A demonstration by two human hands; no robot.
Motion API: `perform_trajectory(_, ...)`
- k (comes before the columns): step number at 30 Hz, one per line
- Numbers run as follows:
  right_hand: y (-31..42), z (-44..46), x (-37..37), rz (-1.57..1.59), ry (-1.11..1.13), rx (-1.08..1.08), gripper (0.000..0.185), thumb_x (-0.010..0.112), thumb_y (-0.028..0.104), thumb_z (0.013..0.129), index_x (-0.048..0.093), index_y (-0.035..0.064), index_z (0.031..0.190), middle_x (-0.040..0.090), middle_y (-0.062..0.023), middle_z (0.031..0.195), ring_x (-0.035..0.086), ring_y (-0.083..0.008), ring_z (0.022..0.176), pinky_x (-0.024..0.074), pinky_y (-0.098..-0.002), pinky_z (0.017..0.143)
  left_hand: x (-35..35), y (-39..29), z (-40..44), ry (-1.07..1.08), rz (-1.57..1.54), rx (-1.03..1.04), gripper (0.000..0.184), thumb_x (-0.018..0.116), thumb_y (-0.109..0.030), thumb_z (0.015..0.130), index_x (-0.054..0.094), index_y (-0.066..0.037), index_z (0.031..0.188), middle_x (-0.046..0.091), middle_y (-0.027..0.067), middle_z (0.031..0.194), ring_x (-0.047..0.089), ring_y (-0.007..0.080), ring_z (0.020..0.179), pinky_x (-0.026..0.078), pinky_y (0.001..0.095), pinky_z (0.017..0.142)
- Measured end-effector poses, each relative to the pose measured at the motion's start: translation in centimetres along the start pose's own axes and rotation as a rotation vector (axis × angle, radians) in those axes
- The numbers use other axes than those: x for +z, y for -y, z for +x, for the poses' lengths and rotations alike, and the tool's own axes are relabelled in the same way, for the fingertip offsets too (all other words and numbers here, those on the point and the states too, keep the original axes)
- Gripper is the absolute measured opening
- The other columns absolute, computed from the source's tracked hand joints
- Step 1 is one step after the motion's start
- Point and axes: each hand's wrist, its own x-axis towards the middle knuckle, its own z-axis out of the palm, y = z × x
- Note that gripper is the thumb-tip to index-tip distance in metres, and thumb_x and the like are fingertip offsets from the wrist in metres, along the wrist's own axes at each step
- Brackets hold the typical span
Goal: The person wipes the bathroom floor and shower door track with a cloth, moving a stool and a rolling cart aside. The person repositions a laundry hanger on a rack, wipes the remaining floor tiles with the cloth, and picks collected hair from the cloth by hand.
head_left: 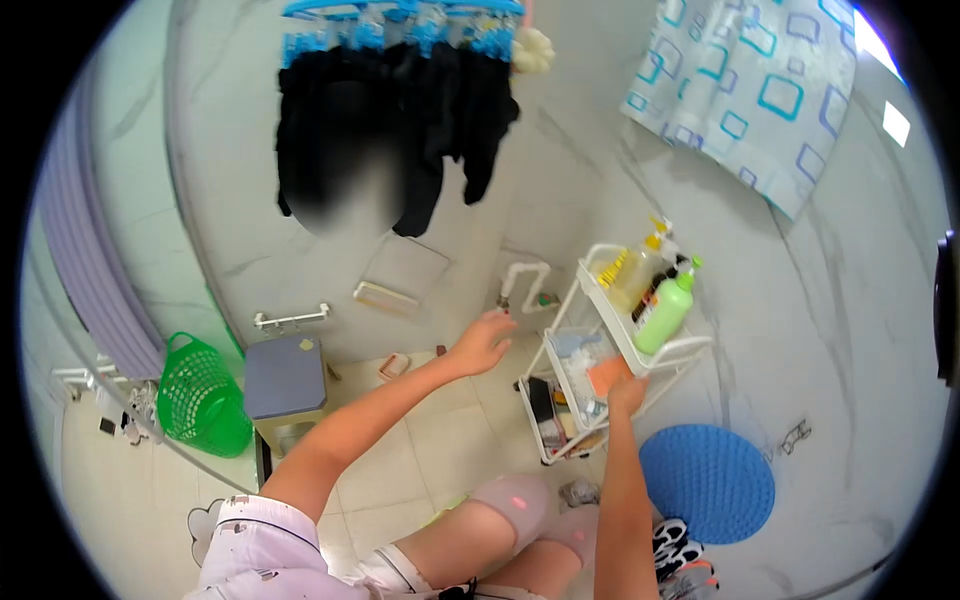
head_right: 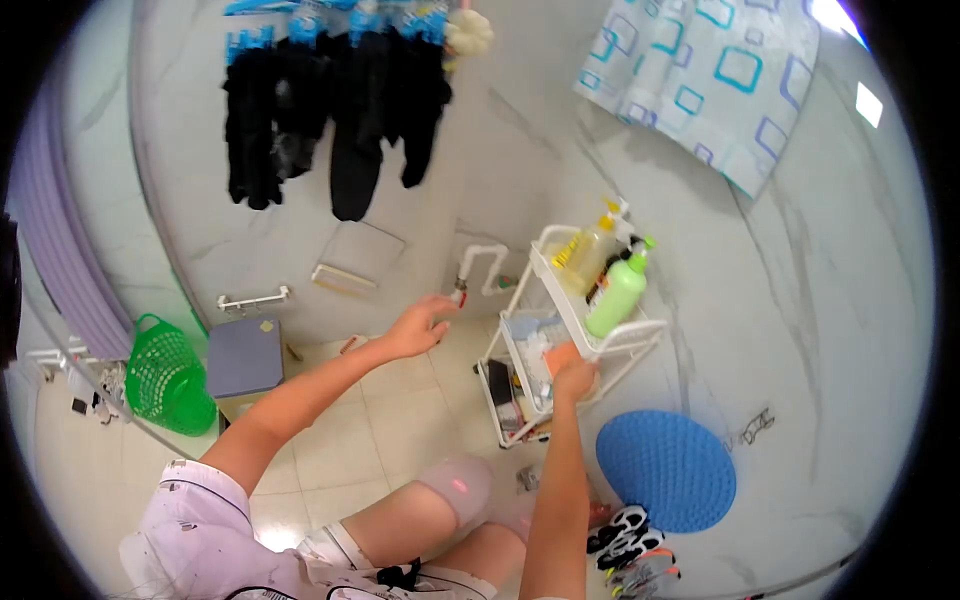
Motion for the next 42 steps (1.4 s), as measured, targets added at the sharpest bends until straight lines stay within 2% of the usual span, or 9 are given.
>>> perform_trajectory(4, 7.3, -3.5, 2.9, -0.197, 0.008, -0.102, 0.081, 0.069, 0.018, 0.086, 0.028, -0.0123, 0.149, 0.036, -0.0385, 0.149, 0.035, -0.0464, 0.143, 0.0333, -0.0511, 0.116, -8.5, -5.8, 4.3, -0.282, 0.047, 0.093, 0.030, 0.064, -0.001, 0.085, 0.066, -0.003, 0.114, 0.065, 0.0183, 0.117, 0.060, 0.0377, 0.114, 0.048, 0.0425, 0.100)
perform_trajectory(7, 16.6, -6.2, 2.8, 0.247, 0.187, -0.423, 0.086, 0.068, 0.019, 0.088, 0.020, -0.0094, 0.154, 0.023, -0.0343, 0.159, 0.022, -0.0462, 0.150, 0.0212, -0.0496, 0.123, -16.4, -10.4, 8.4, -0.527, 0.233, 0.283, 0.024, 0.062, 0.004, 0.083, 0.066, -0.002, 0.105, 0.066, 0.0172, 0.109, 0.063, 0.0372, 0.106, 0.051, 0.0410, 0.093)
perform_trajectory(14, 45.7, -12.3, -6.1, 0.672, 0.215, -1.181, 0.078, 0.065, 0.009, 0.088, 0.025, -0.0043, 0.154, 0.032, -0.0300, 0.156, 0.029, -0.0435, 0.147, 0.0266, -0.0458, 0.122, -33.0, -15.5, 17.7, -0.886, 0.815, 0.570, 0.029, 0.057, 0.005, 0.085, 0.064, -0.002, 0.112, 0.065, 0.0128, 0.121, 0.059, 0.0360, 0.107, 0.048, 0.0422, 0.094)
perform_trajectory(18, 55.5, -12.5, -8.8, 0.686, 0.215, -1.059, 0.091, 0.065, 0.011, 0.085, 0.012, -0.0022, 0.158, 0.021, -0.0361, 0.158, 0.024, -0.0481, 0.148, 0.0241, -0.0475, 0.122, -37.7, -14.4, 20.7, -0.887, 1.226, 0.460, 0.041, 0.069, -0.010, 0.083, 0.065, -0.009, 0.124, 0.064, 0.0081, 0.126, 0.059, 0.0297, 0.103, 0.046, 0.0389, 0.089)
perform_trajectory(19, 57.0, -12.8, -9.8, 0.671, 0.251, -0.978, 0.097, 0.063, 0.009, 0.084, 0.003, 0.0004, 0.160, 0.009, -0.0400, 0.160, 0.015, -0.0506, 0.151, 0.0208, -0.0478, 0.123, -38.6, -14.5, 21.1, -0.862, 1.256, 0.436, 0.035, 0.072, -0.016, 0.080, 0.068, -0.013, 0.115, 0.066, 0.0049, 0.111, 0.059, 0.0265, 0.097, 0.044, 0.0380, 0.085)
perform_trajectory(25, 61.6, -12.0, -10.5, 0.569, 0.293, -0.944, 0.098, 0.055, 0.006, 0.080, 0.001, 0.0036, 0.161, 0.000, -0.0386, 0.162, 0.011, -0.0491, 0.153, 0.0197, -0.0464, 0.123, -42.9, -15.0, 21.6, -0.750, 1.309, 0.409, 0.005, 0.067, -0.014, 0.084, 0.066, -0.013, 0.088, 0.062, 0.0024, 0.083, 0.058, 0.0257, 0.091, 0.049, 0.0384, 0.077)
perform_trajectory(32, 62.0, -16.8, -12.2, 0.630, 0.494, -0.959, 0.096, 0.055, 0.004, 0.082, 0.001, 0.0048, 0.162, 0.004, -0.0263, 0.168, 0.015, -0.0351, 0.156, 0.0218, -0.0329, 0.121, -47.9, -16.7, 18.9, -0.754, 1.380, 0.480, 0.004, 0.066, -0.011, 0.083, 0.064, -0.012, 0.086, 0.064, 0.0019, 0.083, 0.059, 0.0252, 0.090, 0.050, 0.0377, 0.075)
perform_trajectory(36, 62.9, -18.1, -12.3, 0.669, 0.428, -1.047, 0.096, 0.054, 0.008, 0.081, 0.002, 0.0022, 0.161, 0.009, -0.0380, 0.162, 0.019, -0.0455, 0.152, 0.0243, -0.0407, 0.121, -49.8, -17.6, 18.8, -0.773, 1.464, 0.473, 0.005, 0.066, -0.012, 0.084, 0.063, -0.011, 0.087, 0.066, 0.0015, 0.085, 0.059, 0.0244, 0.091, 0.049, 0.0369, 0.076)
perform_trajectory(42, 65.0, -19.4, -14.1, 0.641, 0.461, -1.144, 0.099, 0.057, 0.007, 0.081, 0.000, 0.0046, 0.162, 0.006, -0.0376, 0.163, 0.018, -0.0451, 0.152, 0.0253, -0.0403, 0.121, -53.2, -19.0, 17.6, -0.792, 1.518, 0.504, 0.008, 0.065, -0.015, 0.087, 0.063, -0.011, 0.092, 0.066, 0.0026, 0.088, 0.060, 0.0246, 0.094, 0.050, 0.0380, 0.079)
